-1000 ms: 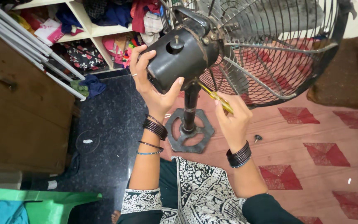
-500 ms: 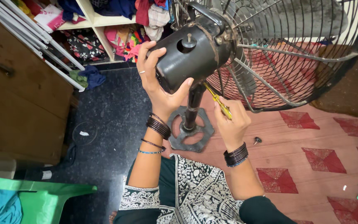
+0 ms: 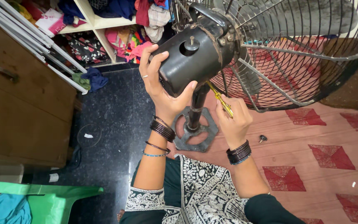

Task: The person removes the rear motor housing of a standing electric fan using a screwdriver. They unscrew fasteners, detach the housing, and set it aside, leaving the fan partially disassembled.

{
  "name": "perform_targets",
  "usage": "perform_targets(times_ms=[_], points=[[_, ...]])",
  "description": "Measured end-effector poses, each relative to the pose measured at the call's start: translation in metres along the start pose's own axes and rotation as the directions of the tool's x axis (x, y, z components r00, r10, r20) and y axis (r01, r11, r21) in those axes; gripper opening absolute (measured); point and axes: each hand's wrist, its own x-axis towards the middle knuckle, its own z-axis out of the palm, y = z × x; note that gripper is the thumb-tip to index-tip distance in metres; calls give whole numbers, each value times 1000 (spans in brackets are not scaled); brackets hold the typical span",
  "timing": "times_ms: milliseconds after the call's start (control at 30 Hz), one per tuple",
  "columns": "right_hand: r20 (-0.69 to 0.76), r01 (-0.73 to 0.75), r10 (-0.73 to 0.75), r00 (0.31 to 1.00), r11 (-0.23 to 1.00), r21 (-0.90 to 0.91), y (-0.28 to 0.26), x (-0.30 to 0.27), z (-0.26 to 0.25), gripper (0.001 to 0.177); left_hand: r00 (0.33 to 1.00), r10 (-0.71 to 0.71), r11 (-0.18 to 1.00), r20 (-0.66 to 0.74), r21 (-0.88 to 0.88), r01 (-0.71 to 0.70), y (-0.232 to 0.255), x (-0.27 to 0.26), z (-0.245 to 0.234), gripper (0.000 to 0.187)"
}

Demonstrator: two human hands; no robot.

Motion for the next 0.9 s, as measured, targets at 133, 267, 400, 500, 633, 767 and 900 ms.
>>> perform_targets(times_ms=[133, 267, 400, 500, 633, 767, 900], points=[[3, 9, -9, 1000, 1000, -10, 0, 0, -1, 19, 1000, 1, 1000, 2, 3, -1, 0, 0, 0, 81], [-18, 0, 0, 1000, 1000, 19, -2, 0, -2, 19, 1000, -3, 1000, 9, -6, 3, 0, 1, -1, 81], [-8, 7, -7, 1000, 1000, -2, -2, 1, -2, 19, 1000, 2, 1000, 12, 3, -2, 0, 1, -2, 82], [-9, 12, -12, 1000, 1000, 0, -3, 2, 0, 20, 1000, 4, 1000, 11, 10, -4, 0, 1, -2, 82], [13, -5, 6, 1000, 1000, -18, -6, 4, -1, 19, 1000, -3, 1000, 20, -3, 3, 1, 1, -3, 82], [100, -56, 66, 993, 993, -102, -11, 7, -3, 20, 999, -7, 1000, 32, 2, 7, 2, 1, -4, 82], [140, -15, 31, 990, 994, -111, -20, 10, -1, 22, 999, 10, 999, 34, 39, -11, 5, -1, -3, 82]])
